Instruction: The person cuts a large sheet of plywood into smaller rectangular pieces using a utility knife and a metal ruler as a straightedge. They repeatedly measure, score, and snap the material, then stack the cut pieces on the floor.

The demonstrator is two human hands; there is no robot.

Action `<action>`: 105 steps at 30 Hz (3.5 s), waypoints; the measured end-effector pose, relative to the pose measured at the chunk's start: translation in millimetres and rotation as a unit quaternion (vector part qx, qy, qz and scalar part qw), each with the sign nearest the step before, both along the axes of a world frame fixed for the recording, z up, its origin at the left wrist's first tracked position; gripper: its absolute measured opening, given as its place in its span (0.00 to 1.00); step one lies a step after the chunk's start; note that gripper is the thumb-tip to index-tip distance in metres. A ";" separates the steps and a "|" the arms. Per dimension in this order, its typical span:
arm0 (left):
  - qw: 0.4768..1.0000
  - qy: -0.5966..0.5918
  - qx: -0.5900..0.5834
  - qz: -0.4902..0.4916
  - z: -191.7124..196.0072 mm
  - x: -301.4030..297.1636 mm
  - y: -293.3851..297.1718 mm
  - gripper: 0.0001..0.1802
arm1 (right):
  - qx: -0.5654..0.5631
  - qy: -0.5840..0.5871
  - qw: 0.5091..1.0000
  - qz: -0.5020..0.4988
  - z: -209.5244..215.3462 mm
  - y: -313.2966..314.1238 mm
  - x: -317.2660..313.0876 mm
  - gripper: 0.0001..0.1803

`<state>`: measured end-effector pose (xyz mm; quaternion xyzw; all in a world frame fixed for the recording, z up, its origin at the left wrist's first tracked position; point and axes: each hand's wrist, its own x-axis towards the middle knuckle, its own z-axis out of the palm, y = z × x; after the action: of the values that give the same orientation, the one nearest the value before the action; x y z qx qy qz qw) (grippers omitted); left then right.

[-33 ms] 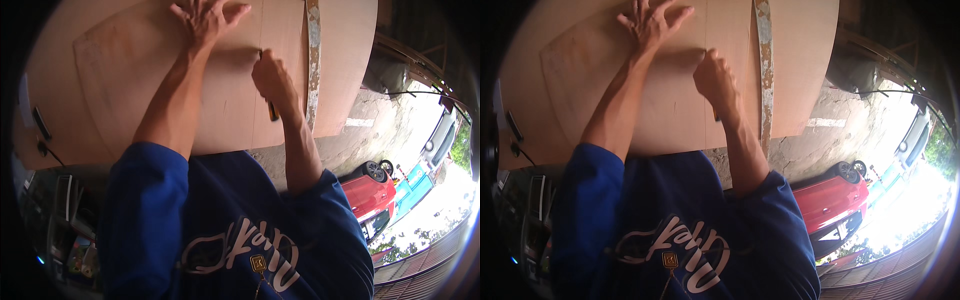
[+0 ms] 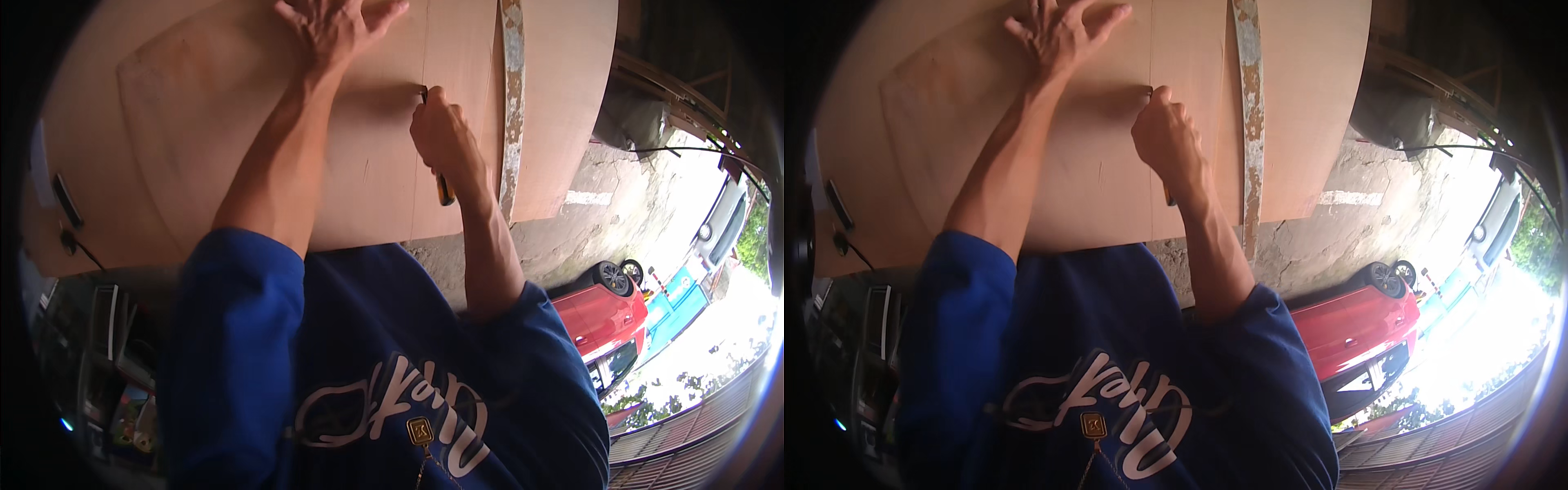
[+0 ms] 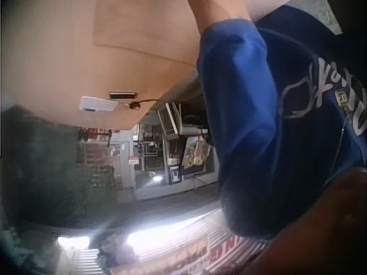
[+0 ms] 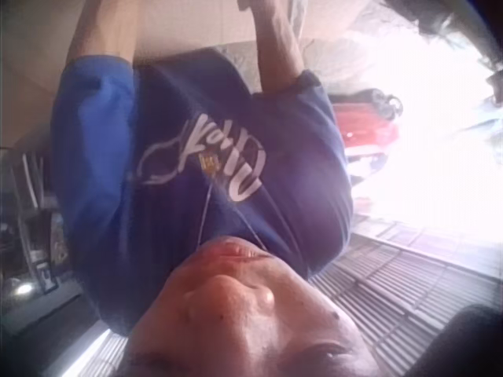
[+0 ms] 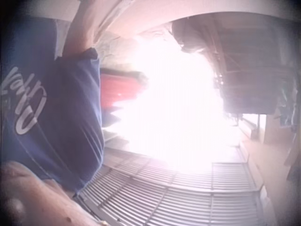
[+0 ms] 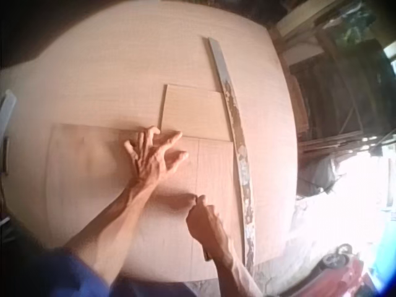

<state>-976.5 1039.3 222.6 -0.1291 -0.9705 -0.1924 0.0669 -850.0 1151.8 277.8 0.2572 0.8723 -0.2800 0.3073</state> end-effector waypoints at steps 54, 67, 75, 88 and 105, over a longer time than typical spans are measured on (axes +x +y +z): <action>0.877 -0.125 -0.238 0.399 74.2 114.7 -295.4 0.51 | -0.064 0.163 0.978 -0.110 -22.7 40.9 77.7 0.18; 0.962 0.099 0.163 -0.194 -5.7 -48.6 23.7 0.27 | -0.001 0.185 0.982 -0.045 -15.3 18.3 -44.8 0.14; 0.972 0.097 0.101 -0.189 -31.3 -54.3 51.9 0.24 | 0.006 0.160 0.986 -0.049 -16.8 16.8 -56.0 0.13; 0.974 0.090 0.105 -0.181 -29.7 -58.2 55.3 0.23 | 0.022 0.103 0.994 -0.005 -14.7 21.8 -62.9 0.14; 0.976 0.104 0.071 -0.176 -23.9 -48.1 58.4 0.20 | 0.008 0.004 1.000 0.014 7.6 -16.0 77.5 0.08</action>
<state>-1024.7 1097.7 198.7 -0.3122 -0.9042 -0.2550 0.1410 -772.4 1135.8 285.4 0.2461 0.8795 -0.2694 0.3055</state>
